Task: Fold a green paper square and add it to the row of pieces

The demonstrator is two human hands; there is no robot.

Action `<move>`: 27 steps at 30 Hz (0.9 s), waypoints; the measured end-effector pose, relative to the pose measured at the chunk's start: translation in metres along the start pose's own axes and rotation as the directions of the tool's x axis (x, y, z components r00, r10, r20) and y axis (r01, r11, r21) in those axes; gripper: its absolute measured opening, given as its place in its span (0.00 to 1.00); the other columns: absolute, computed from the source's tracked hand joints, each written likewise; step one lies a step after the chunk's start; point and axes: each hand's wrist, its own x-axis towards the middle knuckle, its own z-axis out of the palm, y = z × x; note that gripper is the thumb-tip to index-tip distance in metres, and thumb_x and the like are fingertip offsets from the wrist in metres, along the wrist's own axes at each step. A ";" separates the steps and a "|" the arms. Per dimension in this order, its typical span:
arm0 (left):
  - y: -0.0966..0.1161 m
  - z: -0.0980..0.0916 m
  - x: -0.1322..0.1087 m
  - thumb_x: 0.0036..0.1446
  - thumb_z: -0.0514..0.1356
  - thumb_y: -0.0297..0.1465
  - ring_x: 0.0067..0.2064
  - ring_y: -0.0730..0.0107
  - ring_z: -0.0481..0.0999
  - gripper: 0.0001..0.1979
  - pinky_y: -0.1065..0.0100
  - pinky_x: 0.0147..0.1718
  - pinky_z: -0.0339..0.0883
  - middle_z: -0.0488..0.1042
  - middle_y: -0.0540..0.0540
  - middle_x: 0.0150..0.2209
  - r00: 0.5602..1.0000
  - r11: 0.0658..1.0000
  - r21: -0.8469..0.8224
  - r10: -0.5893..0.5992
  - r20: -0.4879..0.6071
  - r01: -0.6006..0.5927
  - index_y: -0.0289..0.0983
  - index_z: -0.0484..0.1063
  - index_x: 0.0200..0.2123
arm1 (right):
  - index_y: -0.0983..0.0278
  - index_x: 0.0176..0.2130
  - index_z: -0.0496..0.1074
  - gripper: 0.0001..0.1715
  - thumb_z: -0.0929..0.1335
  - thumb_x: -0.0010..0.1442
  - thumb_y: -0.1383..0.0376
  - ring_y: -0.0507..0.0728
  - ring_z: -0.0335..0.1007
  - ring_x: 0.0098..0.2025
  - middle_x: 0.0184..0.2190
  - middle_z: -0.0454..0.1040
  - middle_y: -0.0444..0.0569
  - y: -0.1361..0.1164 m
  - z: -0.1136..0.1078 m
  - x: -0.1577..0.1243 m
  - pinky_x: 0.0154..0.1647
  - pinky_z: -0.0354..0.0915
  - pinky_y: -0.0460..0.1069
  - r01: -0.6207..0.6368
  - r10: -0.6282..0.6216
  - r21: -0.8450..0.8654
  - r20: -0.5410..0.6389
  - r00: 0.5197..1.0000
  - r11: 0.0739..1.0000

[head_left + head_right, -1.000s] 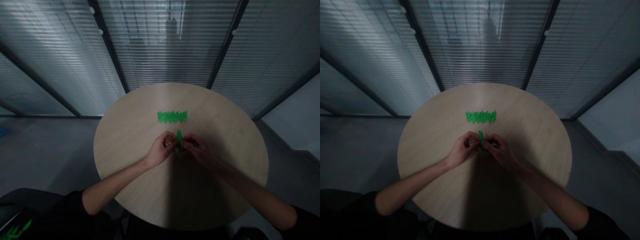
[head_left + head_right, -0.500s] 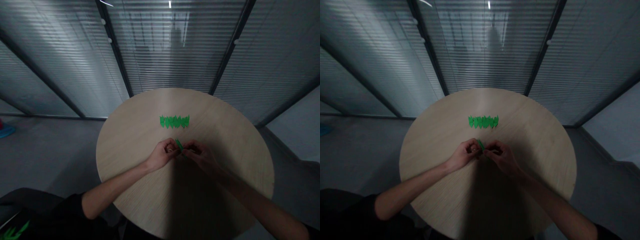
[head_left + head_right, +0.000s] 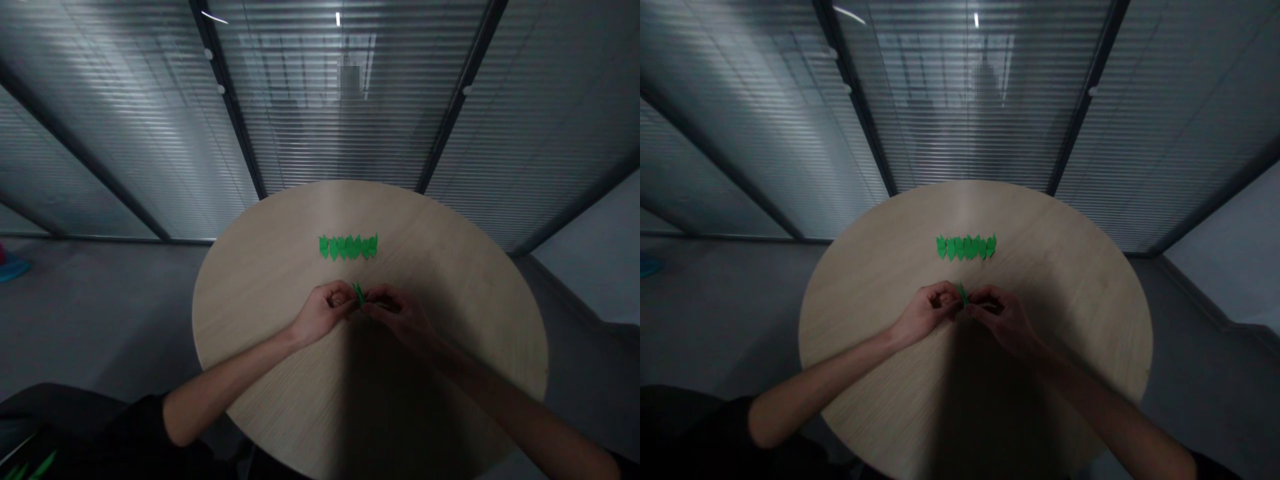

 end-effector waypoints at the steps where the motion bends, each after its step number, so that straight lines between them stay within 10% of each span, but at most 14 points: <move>1: 0.001 0.000 0.000 0.59 0.67 0.35 0.23 0.77 0.66 0.11 0.73 0.24 0.58 0.67 0.55 0.21 1.000 1.000 0.007 0.001 -0.010 -0.001 0.35 0.72 0.32 | 0.59 0.37 0.78 0.12 0.77 0.55 0.57 0.58 0.79 0.40 0.37 0.81 0.48 0.000 0.000 0.000 0.46 0.74 0.54 0.000 0.000 0.007 -0.004 1.000 1.000; 27: 0.006 0.006 -0.005 0.56 0.70 0.39 0.27 0.76 0.64 0.16 0.72 0.27 0.56 0.67 0.53 0.27 0.997 0.994 -0.088 0.066 -0.032 -0.068 0.36 0.68 0.34 | 0.60 0.38 0.77 0.14 0.76 0.57 0.54 0.57 0.76 0.39 0.36 0.79 0.47 -0.006 -0.001 -0.002 0.43 0.73 0.52 -0.015 0.015 0.055 -0.009 1.000 0.998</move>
